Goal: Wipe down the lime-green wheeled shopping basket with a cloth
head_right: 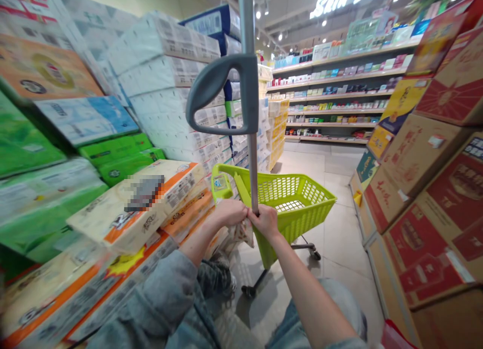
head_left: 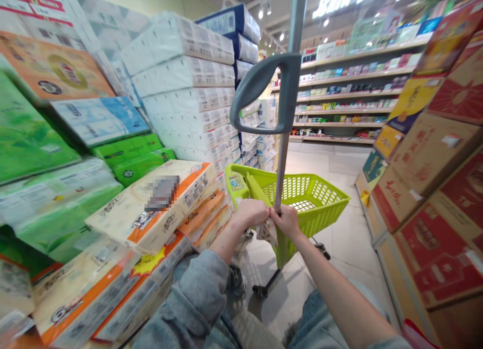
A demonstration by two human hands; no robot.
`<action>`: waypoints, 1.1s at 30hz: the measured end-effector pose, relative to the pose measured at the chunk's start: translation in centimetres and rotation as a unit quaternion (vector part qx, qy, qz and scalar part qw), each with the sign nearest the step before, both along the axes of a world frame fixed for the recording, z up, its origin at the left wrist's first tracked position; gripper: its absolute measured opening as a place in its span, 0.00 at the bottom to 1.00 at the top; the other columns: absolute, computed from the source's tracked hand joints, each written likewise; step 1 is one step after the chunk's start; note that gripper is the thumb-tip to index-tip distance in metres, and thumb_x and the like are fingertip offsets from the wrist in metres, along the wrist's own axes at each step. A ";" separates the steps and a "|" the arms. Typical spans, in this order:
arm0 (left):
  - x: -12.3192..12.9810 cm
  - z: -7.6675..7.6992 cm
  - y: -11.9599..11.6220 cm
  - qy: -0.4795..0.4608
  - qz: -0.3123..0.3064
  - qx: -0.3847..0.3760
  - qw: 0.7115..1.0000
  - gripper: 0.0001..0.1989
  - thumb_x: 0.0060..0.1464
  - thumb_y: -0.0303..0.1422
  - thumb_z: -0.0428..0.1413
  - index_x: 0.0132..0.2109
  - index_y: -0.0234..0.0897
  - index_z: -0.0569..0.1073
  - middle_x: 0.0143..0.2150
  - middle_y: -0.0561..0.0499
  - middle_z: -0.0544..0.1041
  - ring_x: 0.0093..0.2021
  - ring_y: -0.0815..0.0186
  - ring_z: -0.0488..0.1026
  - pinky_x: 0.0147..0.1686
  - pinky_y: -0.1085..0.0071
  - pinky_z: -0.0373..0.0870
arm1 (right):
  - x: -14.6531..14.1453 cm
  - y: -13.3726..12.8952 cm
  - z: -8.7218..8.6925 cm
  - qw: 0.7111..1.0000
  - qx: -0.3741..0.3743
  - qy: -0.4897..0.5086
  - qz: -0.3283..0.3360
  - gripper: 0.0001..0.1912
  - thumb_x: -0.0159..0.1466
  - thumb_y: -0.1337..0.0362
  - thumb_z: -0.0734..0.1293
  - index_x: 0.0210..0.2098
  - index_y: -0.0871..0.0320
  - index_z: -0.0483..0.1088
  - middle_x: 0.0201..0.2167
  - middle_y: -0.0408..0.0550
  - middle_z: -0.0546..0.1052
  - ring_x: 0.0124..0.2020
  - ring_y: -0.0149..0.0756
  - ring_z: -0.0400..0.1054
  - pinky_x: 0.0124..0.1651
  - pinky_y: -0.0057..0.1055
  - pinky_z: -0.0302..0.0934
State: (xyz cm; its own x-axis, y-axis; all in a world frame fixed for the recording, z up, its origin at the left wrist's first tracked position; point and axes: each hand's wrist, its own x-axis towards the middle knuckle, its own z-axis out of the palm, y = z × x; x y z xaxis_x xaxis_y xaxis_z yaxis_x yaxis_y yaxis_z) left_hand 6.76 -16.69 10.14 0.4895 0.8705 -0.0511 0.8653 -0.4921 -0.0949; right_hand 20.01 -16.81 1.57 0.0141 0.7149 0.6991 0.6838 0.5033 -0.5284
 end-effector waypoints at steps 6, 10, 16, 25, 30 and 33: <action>-0.6 -1.4 -2.7 -0.121 0.034 0.126 0.984 0.21 0.60 0.38 0.39 0.33 0.36 0.74 0.31 0.45 0.77 0.32 0.63 0.74 0.36 0.68 0.66 | 0.0 -0.3 0.1 1.000 0.006 0.003 0.008 0.24 0.60 0.51 0.57 0.12 0.57 0.60 0.12 0.43 0.65 0.16 0.27 0.56 0.21 0.26 0.45; -1.6 -3.4 -4.7 -0.249 0.007 0.226 0.942 0.19 0.60 0.37 0.39 0.31 0.37 0.71 0.28 0.46 0.74 0.35 0.62 0.71 0.42 0.64 0.63 | 0.0 -0.3 -0.1 1.000 0.012 -0.001 0.008 0.25 0.60 0.50 0.58 0.12 0.57 0.58 0.11 0.42 0.63 0.15 0.26 0.54 0.21 0.26 0.44; -3.6 -5.9 -6.2 -0.330 -0.112 0.261 0.900 0.14 0.58 0.33 0.45 0.49 0.38 0.67 0.48 0.46 0.71 0.50 0.61 0.65 0.57 0.57 0.54 | 0.1 -0.2 -0.4 1.000 0.000 -0.001 0.009 0.24 0.60 0.51 0.57 0.14 0.57 0.61 0.13 0.43 0.66 0.16 0.27 0.56 0.22 0.26 0.44; -5.7 -3.9 -1.1 -0.466 -0.022 0.120 0.876 0.17 0.61 0.37 0.39 0.49 0.38 0.68 0.51 0.45 0.71 0.53 0.62 0.66 0.54 0.62 0.62 | 0.2 -0.3 0.1 1.000 -0.007 0.010 0.016 0.22 0.58 0.54 0.60 0.12 0.56 0.57 0.11 0.41 0.63 0.15 0.26 0.54 0.21 0.26 0.45; -7.0 -3.1 4.1 -0.479 -0.004 0.074 0.875 0.18 0.59 0.36 0.43 0.52 0.39 0.68 0.56 0.47 0.68 0.61 0.59 0.58 0.62 0.56 0.49 | 0.9 -0.4 -0.1 0.999 -0.022 0.016 0.026 0.21 0.58 0.55 0.60 0.12 0.57 0.59 0.12 0.42 0.65 0.16 0.26 0.56 0.21 0.25 0.47; -7.0 -3.6 6.4 -0.532 0.066 0.082 0.840 0.20 0.58 0.35 0.44 0.55 0.36 0.65 0.56 0.45 0.69 0.58 0.56 0.63 0.59 0.55 0.56 | 1.0 -0.4 -0.2 0.999 -0.022 0.021 0.025 0.21 0.57 0.55 0.60 0.12 0.57 0.58 0.12 0.41 0.65 0.15 0.26 0.56 0.21 0.25 0.46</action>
State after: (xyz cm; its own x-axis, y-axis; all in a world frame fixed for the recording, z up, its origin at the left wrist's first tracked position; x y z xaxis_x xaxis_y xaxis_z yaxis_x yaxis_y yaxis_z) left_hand -0.19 -10.34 6.58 0.0807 0.8734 0.4803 0.5499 -0.4409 0.7094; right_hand 21.00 -17.25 1.36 0.0061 0.7460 0.6659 0.6352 0.5114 -0.5788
